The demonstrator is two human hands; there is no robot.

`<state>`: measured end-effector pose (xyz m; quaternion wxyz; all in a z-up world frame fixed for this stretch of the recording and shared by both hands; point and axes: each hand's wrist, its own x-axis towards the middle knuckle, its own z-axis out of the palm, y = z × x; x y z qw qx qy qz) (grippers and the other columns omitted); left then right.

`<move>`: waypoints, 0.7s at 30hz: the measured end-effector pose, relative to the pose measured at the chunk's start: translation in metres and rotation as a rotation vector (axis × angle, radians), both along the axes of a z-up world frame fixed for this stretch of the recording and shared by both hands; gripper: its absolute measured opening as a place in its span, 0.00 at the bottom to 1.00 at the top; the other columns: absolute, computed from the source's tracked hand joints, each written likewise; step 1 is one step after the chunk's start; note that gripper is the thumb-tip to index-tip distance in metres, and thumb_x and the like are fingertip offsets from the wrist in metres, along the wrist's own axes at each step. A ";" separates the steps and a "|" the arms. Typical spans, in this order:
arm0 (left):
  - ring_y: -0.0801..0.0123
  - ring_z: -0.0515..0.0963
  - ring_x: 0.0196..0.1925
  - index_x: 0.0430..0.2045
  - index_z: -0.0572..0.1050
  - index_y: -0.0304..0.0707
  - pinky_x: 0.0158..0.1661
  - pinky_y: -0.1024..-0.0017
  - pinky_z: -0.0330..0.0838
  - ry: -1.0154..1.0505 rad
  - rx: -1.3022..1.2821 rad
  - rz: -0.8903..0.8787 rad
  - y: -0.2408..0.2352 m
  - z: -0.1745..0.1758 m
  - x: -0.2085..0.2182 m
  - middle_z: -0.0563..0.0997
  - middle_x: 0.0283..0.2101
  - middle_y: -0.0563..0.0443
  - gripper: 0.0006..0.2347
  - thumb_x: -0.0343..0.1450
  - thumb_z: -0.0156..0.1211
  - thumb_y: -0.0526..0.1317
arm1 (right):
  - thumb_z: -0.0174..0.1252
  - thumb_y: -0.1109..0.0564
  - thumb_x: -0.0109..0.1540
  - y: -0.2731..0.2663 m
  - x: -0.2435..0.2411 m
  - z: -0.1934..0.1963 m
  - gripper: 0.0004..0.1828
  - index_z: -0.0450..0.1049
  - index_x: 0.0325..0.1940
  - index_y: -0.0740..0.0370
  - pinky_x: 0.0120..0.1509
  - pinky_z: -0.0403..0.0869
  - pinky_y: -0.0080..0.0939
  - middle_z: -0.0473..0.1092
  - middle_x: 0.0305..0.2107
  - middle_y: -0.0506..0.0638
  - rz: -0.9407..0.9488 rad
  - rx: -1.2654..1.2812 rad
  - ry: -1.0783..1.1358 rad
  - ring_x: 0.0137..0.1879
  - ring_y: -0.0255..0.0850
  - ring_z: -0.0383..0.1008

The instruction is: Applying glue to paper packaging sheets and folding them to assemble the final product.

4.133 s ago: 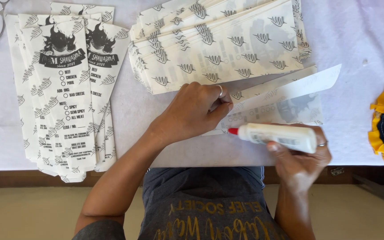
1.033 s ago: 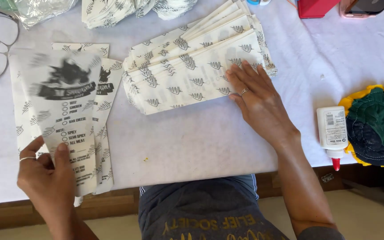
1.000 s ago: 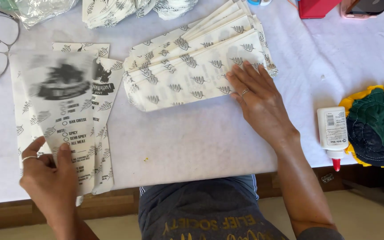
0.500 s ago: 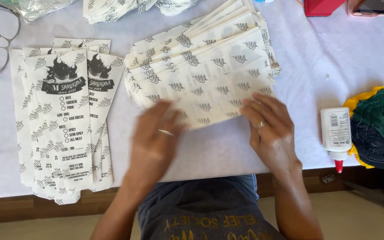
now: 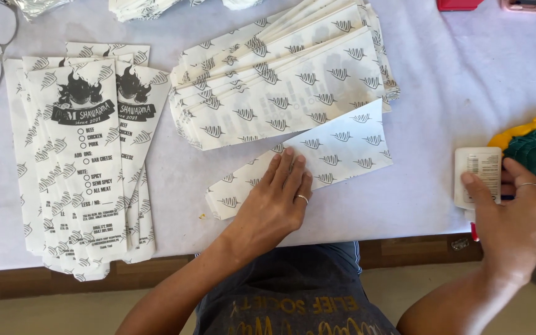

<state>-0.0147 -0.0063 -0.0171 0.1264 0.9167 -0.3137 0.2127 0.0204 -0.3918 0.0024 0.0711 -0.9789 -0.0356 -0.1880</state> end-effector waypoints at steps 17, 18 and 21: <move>0.38 0.84 0.54 0.33 0.73 0.25 0.23 0.58 0.75 0.239 -0.334 -0.022 0.013 0.012 0.026 0.80 0.33 0.32 0.03 0.77 0.54 0.28 | 0.70 0.57 0.58 0.105 -0.017 0.004 0.23 0.69 0.51 0.68 0.36 0.82 0.47 0.71 0.36 0.54 0.165 1.285 -0.043 0.37 0.44 0.74; 0.43 0.78 0.35 0.31 0.72 0.28 0.20 0.58 0.69 0.347 -0.345 0.007 0.015 0.015 0.029 0.78 0.27 0.38 0.05 0.77 0.53 0.30 | 0.70 0.61 0.56 0.115 -0.018 0.004 0.22 0.70 0.51 0.68 0.37 0.83 0.44 0.72 0.35 0.55 0.174 1.300 0.003 0.37 0.43 0.75; 0.47 0.72 0.16 0.31 0.70 0.30 0.18 0.58 0.63 0.465 -0.353 0.034 0.020 0.017 0.035 0.75 0.20 0.44 0.06 0.77 0.52 0.33 | 0.71 0.64 0.55 0.136 -0.018 0.006 0.24 0.70 0.52 0.67 0.44 0.81 0.37 0.73 0.37 0.54 0.150 1.271 0.093 0.41 0.40 0.75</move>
